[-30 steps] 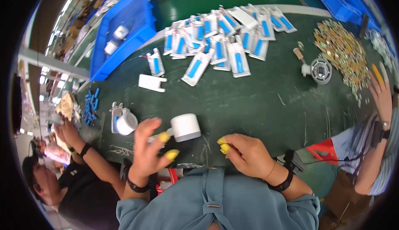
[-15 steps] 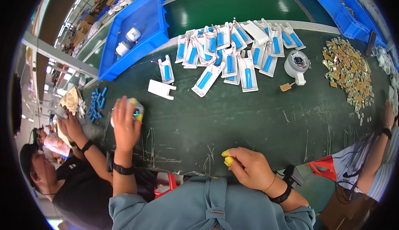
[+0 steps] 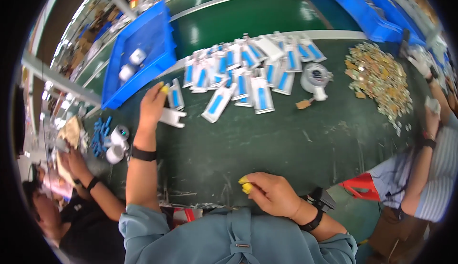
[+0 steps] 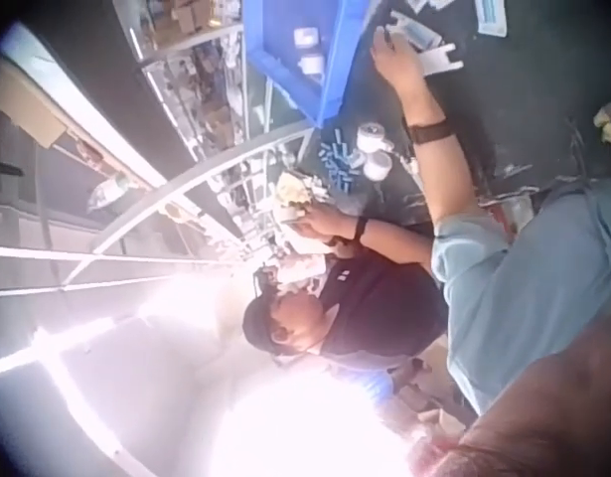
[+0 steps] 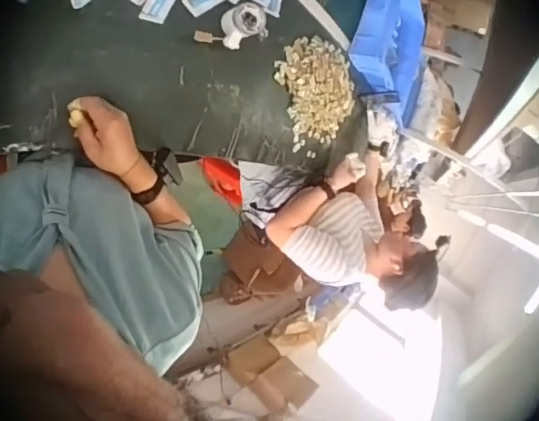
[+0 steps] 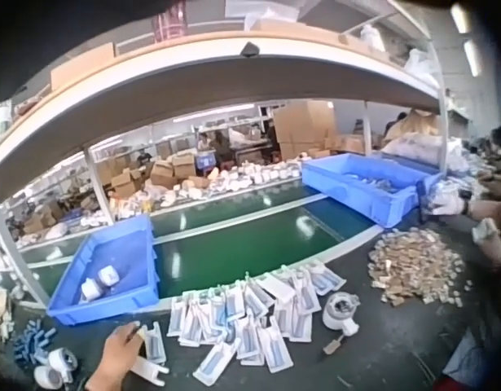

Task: Assembling small electric fans by fitting blades and motor components into housings on a production line.

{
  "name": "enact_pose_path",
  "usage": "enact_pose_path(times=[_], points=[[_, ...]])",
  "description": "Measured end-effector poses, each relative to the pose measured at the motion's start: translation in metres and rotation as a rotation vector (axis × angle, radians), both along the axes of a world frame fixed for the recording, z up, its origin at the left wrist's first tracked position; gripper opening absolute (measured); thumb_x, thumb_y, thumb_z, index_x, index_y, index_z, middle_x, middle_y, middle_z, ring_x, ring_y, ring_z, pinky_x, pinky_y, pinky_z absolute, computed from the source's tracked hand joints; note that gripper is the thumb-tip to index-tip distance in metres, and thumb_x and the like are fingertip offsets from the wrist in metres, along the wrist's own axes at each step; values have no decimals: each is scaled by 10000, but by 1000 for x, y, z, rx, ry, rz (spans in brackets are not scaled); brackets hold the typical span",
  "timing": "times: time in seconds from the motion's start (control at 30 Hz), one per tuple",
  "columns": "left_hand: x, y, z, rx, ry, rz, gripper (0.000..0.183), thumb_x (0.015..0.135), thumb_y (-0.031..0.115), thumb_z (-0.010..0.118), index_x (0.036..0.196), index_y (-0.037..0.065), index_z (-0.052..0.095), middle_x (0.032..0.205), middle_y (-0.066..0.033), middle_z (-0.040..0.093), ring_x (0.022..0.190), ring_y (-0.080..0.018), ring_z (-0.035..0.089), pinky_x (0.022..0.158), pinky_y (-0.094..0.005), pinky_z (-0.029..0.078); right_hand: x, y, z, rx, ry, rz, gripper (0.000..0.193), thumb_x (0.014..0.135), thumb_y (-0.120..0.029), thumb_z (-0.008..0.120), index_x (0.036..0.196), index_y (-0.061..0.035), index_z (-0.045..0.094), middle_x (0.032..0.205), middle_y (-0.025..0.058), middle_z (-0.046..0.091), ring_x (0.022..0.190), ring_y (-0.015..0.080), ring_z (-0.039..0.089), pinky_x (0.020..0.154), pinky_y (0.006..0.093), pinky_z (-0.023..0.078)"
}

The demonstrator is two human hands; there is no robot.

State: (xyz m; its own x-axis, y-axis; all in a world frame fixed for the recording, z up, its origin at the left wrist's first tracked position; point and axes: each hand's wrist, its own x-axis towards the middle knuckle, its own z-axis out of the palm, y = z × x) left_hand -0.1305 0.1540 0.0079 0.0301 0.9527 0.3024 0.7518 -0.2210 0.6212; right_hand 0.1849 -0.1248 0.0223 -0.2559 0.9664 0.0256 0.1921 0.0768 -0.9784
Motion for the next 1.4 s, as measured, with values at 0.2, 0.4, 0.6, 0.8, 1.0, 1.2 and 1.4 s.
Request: enact_pose_path(times=[0.2,0.4,0.6,0.8,1.0,1.2,1.4], points=[[33,-22,8,71,-576,-120,284,958,42,604,1225,-49,638,1157,-88,681,1045,-147,618,957,-288,464,14,-3,-6,-179,161,33,228,980,-44,545,1198,2,595,983,67,675,796,115,695,650,238,554],[43,-97,56,-91,-755,-388,223,937,-63,489,1119,21,585,1020,-65,644,945,-140,607,895,-273,471,78,19,41,-522,442,-363,261,1026,-168,511,1255,-45,535,968,80,660,724,115,657,584,231,540],[54,-125,43,-497,-630,-765,225,844,-76,632,1050,12,646,955,-74,673,856,-159,637,809,-299,503,110,71,10,-551,824,-521,270,1033,-208,463,1218,-30,546,950,52,641,834,143,628,711,270,532],[57,-127,16,-282,-438,-1023,286,775,-112,592,1035,-9,652,956,-108,702,924,-236,663,816,-337,512,107,102,-16,-570,868,-534,232,1025,-241,490,1104,-52,600,870,8,620,745,120,570,651,251,478],[65,-132,24,-369,-439,-853,257,792,-86,635,1031,4,653,961,-104,695,891,-217,668,795,-313,517,82,67,7,-659,729,-573,213,1004,-223,504,1110,-51,575,790,-24,513,653,92,446,568,233,392],[63,-131,13,-345,-429,-845,237,800,-8,680,1031,45,658,955,-79,707,888,-231,669,868,-340,484,63,27,17,-524,1318,-523,326,987,-125,454,1265,43,480,875,14,461,675,79,411,546,215,363],[65,-131,15,-336,-362,-833,245,789,-41,645,1022,35,654,960,-86,688,906,-232,649,853,-340,490,58,10,15,-569,1084,-593,276,1008,-144,469,1239,1,514,865,5,520,670,82,483,553,215,414]])
